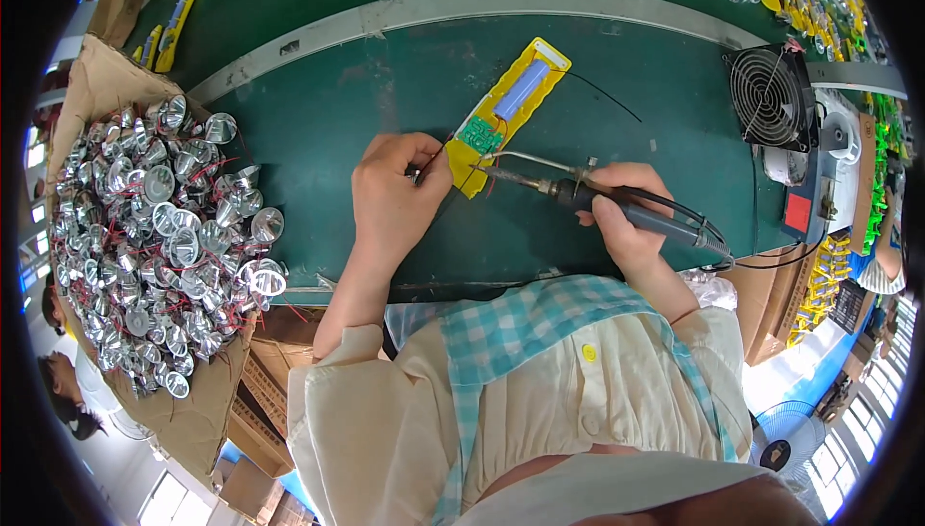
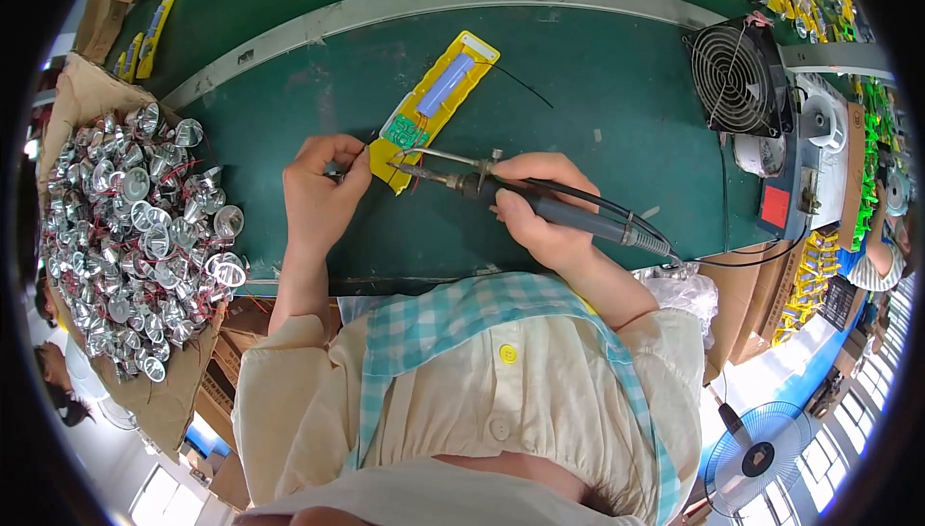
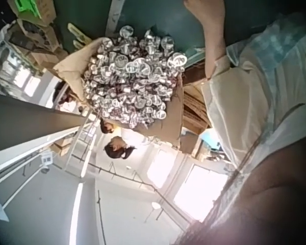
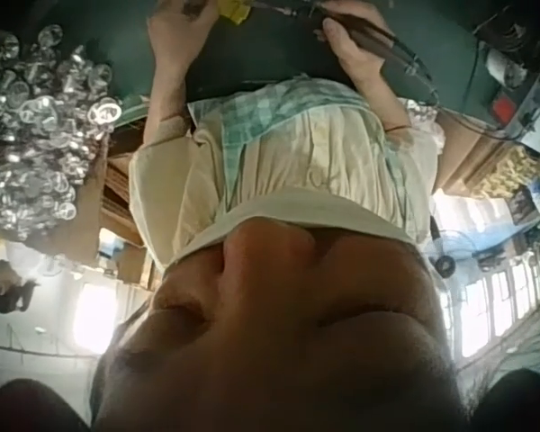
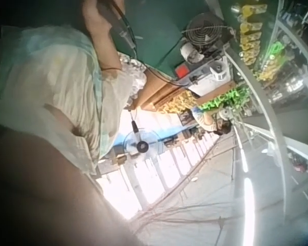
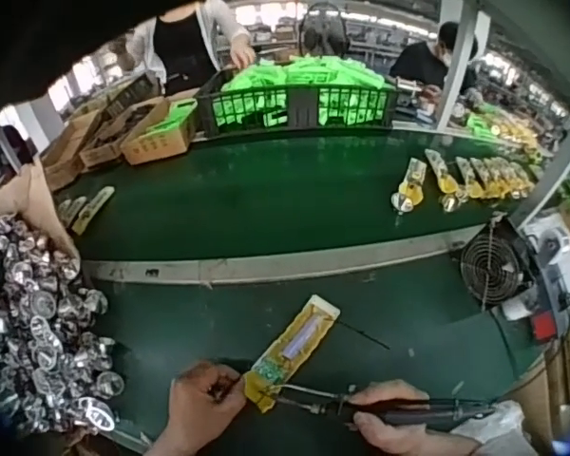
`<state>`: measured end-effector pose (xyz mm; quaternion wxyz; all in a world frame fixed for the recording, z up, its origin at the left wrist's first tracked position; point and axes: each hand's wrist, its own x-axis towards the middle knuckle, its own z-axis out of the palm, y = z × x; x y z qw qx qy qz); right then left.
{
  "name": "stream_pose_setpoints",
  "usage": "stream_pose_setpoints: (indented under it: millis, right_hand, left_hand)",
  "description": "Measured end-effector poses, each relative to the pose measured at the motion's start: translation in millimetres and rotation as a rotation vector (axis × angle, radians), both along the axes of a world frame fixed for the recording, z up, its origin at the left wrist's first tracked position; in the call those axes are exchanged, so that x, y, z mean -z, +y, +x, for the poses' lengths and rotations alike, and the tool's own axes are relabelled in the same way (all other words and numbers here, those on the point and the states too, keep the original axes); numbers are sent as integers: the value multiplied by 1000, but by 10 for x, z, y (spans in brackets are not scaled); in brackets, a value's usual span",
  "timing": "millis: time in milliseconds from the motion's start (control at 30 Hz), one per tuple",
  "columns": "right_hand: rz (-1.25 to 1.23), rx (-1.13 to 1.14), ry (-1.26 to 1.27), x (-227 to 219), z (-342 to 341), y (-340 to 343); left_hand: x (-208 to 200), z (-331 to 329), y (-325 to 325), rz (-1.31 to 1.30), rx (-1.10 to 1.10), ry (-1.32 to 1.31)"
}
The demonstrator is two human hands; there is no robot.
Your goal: Soldering components onto circuit boards and assembling flashlight units on an assembly line.
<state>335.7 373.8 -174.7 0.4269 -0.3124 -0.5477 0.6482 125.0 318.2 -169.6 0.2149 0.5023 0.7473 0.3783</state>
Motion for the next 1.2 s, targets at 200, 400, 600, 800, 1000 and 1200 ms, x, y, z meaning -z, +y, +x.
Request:
stream_pose_setpoints:
  millis: [200,400,600,800,1000,1200]
  right_hand:
    - [55,-46,34,61,17,-15]
    - [-11,-6,-12,57,4,-9]
    - [-18,42,-52,64,-30,-4]
    - [-19,118,-80,57,-62,0]
    - [-31,113,-80,77,-71,10]
    - [-19,112,-114,90,-78,14]
  left_hand:
    - [50,12,9,96,74,123]
    - [-4,52,39,30,17,44]
    - [34,45,-1,118,98,151]
    - [37,49,21,160,151,232]
    - [43,50,20,115,185,218]
    - [62,57,35,145,170,222]
